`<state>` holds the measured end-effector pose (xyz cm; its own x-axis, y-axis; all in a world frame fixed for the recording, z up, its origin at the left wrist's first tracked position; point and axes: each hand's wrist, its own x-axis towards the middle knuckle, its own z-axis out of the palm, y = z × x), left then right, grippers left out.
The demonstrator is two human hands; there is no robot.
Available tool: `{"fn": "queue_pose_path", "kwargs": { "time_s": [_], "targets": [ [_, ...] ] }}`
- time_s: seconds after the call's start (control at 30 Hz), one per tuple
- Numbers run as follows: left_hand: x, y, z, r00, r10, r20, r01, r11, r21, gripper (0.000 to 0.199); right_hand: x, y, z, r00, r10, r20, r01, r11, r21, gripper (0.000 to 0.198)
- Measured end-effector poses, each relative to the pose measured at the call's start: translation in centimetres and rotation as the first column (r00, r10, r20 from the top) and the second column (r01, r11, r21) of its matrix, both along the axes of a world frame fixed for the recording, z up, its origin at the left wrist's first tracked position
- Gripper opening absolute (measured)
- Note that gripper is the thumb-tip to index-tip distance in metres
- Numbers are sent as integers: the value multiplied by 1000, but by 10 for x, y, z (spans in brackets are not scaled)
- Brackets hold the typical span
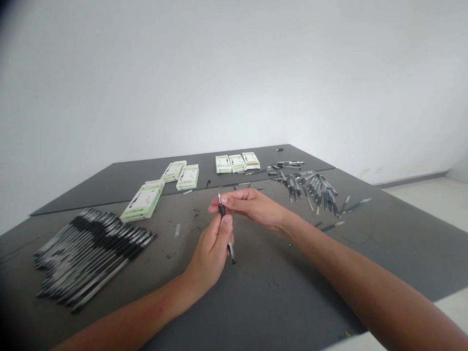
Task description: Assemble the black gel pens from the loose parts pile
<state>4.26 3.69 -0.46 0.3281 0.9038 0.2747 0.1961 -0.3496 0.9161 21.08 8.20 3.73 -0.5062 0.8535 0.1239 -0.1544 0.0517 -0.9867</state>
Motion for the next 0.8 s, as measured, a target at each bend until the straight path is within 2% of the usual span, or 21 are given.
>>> {"fn": "queue_pose_path", "kwargs": {
  "time_s": [0.1,0.2,0.27,0.3,0.33,0.37,0.4,0.43,0.47,0.5,0.53,0.57,0.6,0.73,0.8],
  "targets": [
    [0,0,0,1000,-11,10,11,1000,8,45,-2,-1,1,997,-50,62,47,998,45,33],
    [0,0,1,1000,-14,1,14,1000,22,43,1,6,-3,991,-135,21,135,991,17,33],
    [-1,0,1,1000,-10,-17,11,999,36,41,14,19,-6,955,-297,-31,297,955,22,39],
    [-1,0,0,1000,-10,-26,11,999,40,41,26,27,-8,911,-411,-37,413,909,54,44],
    [-1,1,0,999,-13,-33,14,999,43,41,41,35,-10,840,-542,-17,540,832,130,48],
    [-2,1,-1,999,-20,-38,22,999,47,42,58,44,-13,721,-692,26,667,704,244,51],
    [-2,1,-1,999,-30,-39,32,998,51,42,76,52,-15,555,-827,91,743,542,393,52],
    [-2,2,-2,998,-42,-38,44,997,58,42,95,58,-18,382,-907,179,719,413,559,53],
    [-2,2,-2,998,-52,-36,54,996,65,42,112,64,-21,201,-943,264,628,331,704,52],
    [-2,2,-3,998,-59,-33,62,995,75,42,128,67,-24,45,-942,331,503,308,808,52],
    [-1,2,-3,998,-63,-31,66,994,85,41,141,70,-27,-76,-920,385,391,328,860,52],
    [-1,2,-3,997,-65,-31,68,993,95,40,151,71,-31,-104,-906,410,352,352,867,52],
    [-1,2,-3,997,-66,-34,69,992,102,40,157,72,-34,-119,-893,434,312,381,870,50],
    [-1,2,-3,997,-70,-46,75,990,117,39,165,81,-41,-94,-830,550,170,531,830,44],
    [-1,1,-2,997,-70,-44,75,989,124,38,165,93,-41,-134,-796,590,136,575,807,46]
  ]
}}
